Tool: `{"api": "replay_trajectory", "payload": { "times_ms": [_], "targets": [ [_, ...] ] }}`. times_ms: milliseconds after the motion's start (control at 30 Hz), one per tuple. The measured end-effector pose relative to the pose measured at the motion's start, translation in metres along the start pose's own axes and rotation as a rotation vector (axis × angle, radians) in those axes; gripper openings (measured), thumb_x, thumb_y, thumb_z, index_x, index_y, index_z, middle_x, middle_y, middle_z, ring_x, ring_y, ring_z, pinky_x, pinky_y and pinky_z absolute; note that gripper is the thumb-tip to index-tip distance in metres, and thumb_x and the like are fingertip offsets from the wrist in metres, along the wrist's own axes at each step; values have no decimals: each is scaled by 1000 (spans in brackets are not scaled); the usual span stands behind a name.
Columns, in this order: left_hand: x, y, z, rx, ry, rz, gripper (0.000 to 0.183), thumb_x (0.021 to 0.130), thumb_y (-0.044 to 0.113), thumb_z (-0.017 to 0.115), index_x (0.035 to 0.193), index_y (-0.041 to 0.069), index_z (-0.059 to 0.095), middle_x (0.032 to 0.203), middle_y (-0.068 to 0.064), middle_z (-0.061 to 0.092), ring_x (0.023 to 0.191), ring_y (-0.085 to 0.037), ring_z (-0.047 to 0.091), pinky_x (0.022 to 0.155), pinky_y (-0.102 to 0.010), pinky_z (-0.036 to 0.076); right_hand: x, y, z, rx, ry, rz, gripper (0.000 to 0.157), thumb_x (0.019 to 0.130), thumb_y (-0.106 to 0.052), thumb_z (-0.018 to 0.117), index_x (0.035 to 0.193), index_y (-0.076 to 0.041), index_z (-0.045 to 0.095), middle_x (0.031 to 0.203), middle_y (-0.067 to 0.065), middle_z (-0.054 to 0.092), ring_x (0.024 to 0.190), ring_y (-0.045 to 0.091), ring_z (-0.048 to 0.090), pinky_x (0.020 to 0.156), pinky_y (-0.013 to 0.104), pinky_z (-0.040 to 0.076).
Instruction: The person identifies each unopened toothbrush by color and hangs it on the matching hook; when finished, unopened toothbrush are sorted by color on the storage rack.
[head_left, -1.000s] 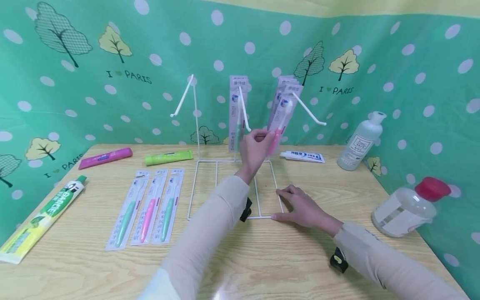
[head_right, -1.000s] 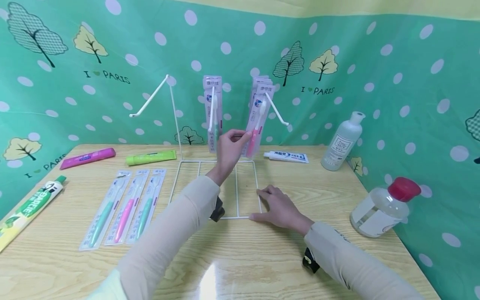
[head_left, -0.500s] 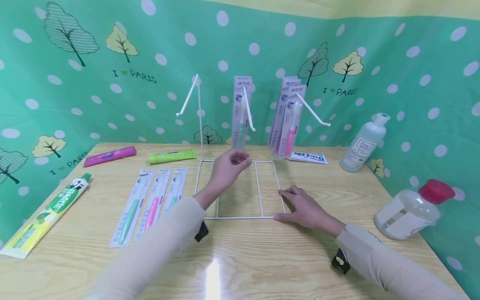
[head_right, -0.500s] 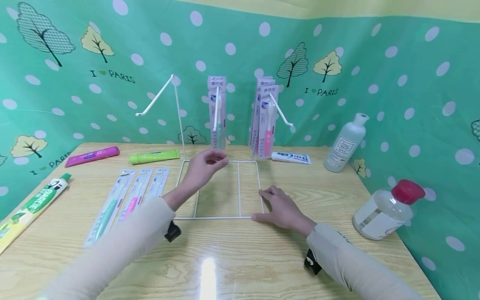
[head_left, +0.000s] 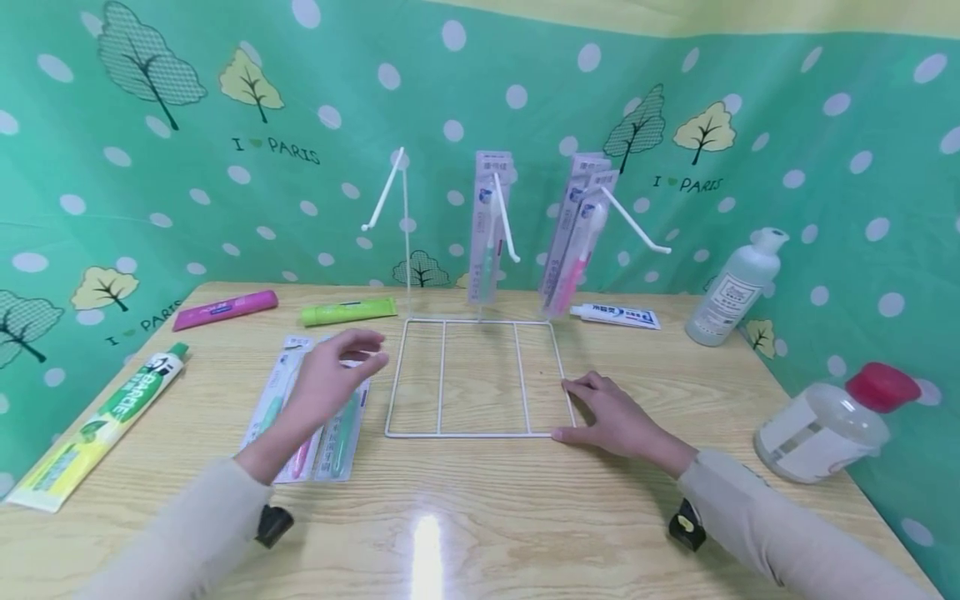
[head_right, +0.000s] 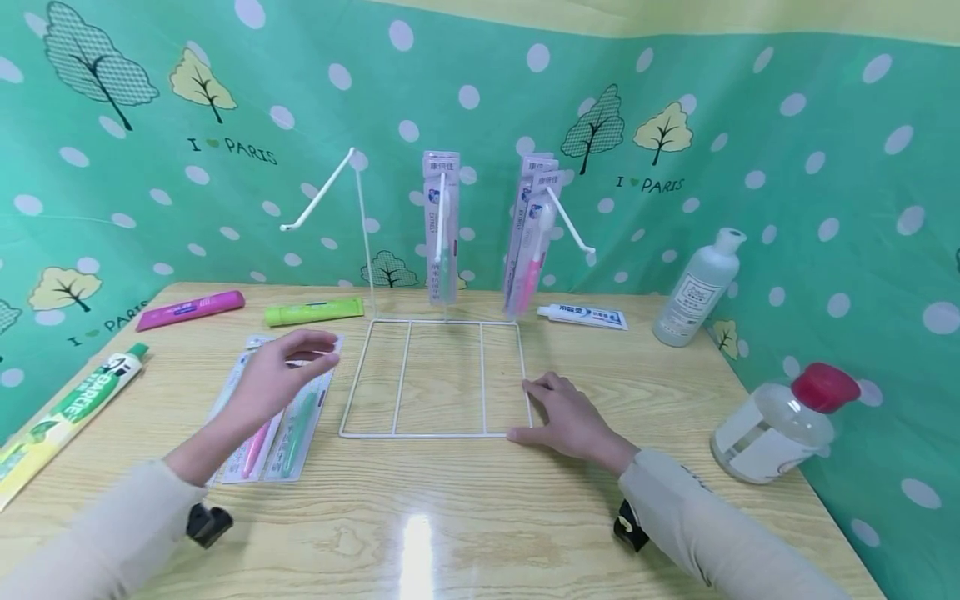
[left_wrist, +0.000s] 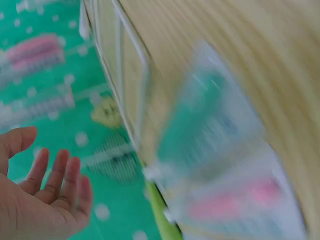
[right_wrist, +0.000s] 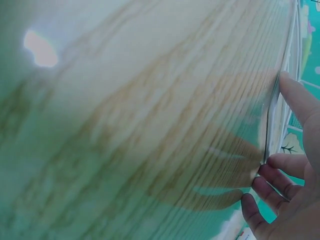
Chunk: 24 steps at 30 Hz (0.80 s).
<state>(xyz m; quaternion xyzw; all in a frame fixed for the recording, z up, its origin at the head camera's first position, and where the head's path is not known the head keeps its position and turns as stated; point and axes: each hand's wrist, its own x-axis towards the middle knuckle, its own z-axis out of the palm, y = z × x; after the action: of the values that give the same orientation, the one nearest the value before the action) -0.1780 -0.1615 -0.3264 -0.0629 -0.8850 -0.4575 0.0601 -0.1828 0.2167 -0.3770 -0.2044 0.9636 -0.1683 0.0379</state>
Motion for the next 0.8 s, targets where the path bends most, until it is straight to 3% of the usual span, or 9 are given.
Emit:
{"api": "replay_trajectory", "payload": {
  "times_ms": [200,333,433,567,667,800],
  "targets": [
    [-12,-33,-45,122,39,-169,55,89,39,55,131,4,46,125,-21,50,113,-39,46,90,-51,41,0,1,-1,-3,12,-6,86,72,-60,64,135,-5,43,124,11,47,114,30,44,95,47,39],
    [-15,-57,-65,199,24,-283,65,89,46,51,136,2,38,131,-26,42,117,-45,39,90,-56,39,0,2,1,3,6,5,87,71,-62,63,134,-5,44,123,10,46,113,29,45,94,46,40],
    [-17,-72,-74,241,-16,-390,74,87,52,50,137,-1,34,132,-29,38,116,-47,37,84,-56,41,0,2,2,3,4,12,88,70,-64,63,134,-5,44,122,10,47,112,29,46,93,46,41],
    [-21,-85,-84,299,-124,-492,86,83,59,50,134,-8,32,129,-35,36,113,-51,36,82,-57,40,0,1,2,4,2,13,88,70,-63,63,134,-6,44,122,10,47,111,29,46,92,46,41],
    [-24,-90,-88,321,-189,-512,88,82,61,50,130,-12,36,127,-37,36,112,-52,36,85,-58,38,1,1,2,5,0,12,88,70,-63,63,135,-6,43,122,10,46,112,30,45,92,47,41],
    [-23,-92,-88,306,-194,-540,80,82,54,56,125,-11,43,123,-35,40,105,-47,42,81,-53,41,0,1,2,4,-3,15,89,70,-63,62,135,-6,43,122,10,46,113,31,45,93,48,40]
  ]
}}
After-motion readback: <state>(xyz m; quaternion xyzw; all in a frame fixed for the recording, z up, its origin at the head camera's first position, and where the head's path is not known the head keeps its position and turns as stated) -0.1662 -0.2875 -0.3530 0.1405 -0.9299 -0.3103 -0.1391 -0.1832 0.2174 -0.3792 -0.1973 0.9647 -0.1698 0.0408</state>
